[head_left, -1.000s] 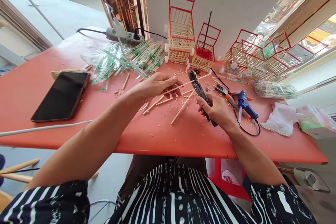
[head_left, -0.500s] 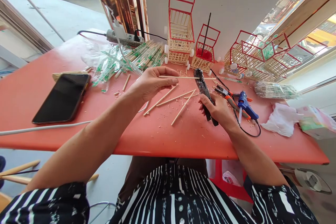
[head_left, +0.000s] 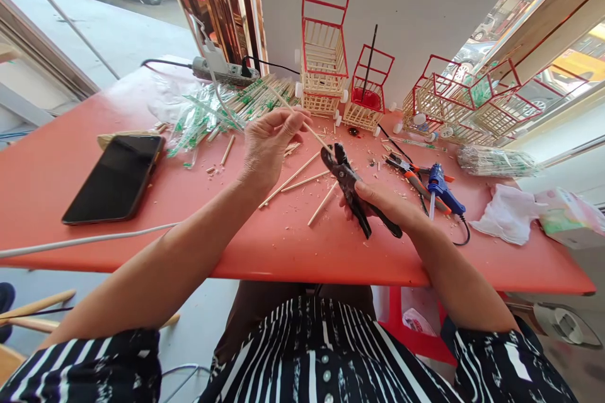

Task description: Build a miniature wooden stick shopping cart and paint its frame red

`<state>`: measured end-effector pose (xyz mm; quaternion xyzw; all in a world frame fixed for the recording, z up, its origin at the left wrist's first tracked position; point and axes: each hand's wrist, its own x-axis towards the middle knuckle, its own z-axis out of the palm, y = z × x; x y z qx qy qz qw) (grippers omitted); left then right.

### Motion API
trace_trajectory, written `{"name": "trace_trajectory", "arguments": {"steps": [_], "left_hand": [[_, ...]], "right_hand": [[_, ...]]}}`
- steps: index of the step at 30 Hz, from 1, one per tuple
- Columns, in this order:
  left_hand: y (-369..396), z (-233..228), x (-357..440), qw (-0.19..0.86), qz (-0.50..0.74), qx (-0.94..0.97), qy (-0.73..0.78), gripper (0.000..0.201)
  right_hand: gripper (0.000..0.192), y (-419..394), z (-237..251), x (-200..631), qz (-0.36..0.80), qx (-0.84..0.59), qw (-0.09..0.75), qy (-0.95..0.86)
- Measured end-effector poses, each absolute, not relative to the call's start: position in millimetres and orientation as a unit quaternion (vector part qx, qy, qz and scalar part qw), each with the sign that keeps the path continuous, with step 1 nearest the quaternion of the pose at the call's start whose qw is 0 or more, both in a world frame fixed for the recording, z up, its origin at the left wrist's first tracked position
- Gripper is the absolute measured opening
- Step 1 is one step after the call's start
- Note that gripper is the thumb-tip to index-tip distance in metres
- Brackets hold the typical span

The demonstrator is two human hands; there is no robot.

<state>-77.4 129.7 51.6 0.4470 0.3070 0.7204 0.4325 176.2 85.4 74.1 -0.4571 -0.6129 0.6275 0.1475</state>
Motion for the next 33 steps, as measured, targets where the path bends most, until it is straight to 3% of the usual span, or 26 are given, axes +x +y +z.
{"name": "trace_trajectory", "arguments": {"steps": [4,8,13,19,33], "left_hand": [[127.5,62.7,-83.6,0.451,0.702,0.432,0.343,0.034],[127.3,64.8,-87.3,0.479,0.696,0.401,0.355,0.034],[131.0,61.2,-86.5,0.584,0.615,0.367,0.382,0.032],[122.0,62.2,-78.7,0.687,0.509,0.384,0.348,0.015],[125.5,54.1,-84.3,0.703,0.459,0.453,0.299,0.046]], "right_hand": [[0.088,87.0,78.6,183.6,0.65,-0.427,0.048,-0.627],[0.087,87.0,82.8,186.5,0.653,-0.402,0.012,-0.642],[0.088,88.5,86.4,188.1,0.651,-0.4,0.07,-0.641],[0.094,90.9,83.2,188.7,0.501,-0.522,0.155,-0.673],[0.092,88.5,80.4,185.0,0.459,-0.525,0.134,-0.704]]}}
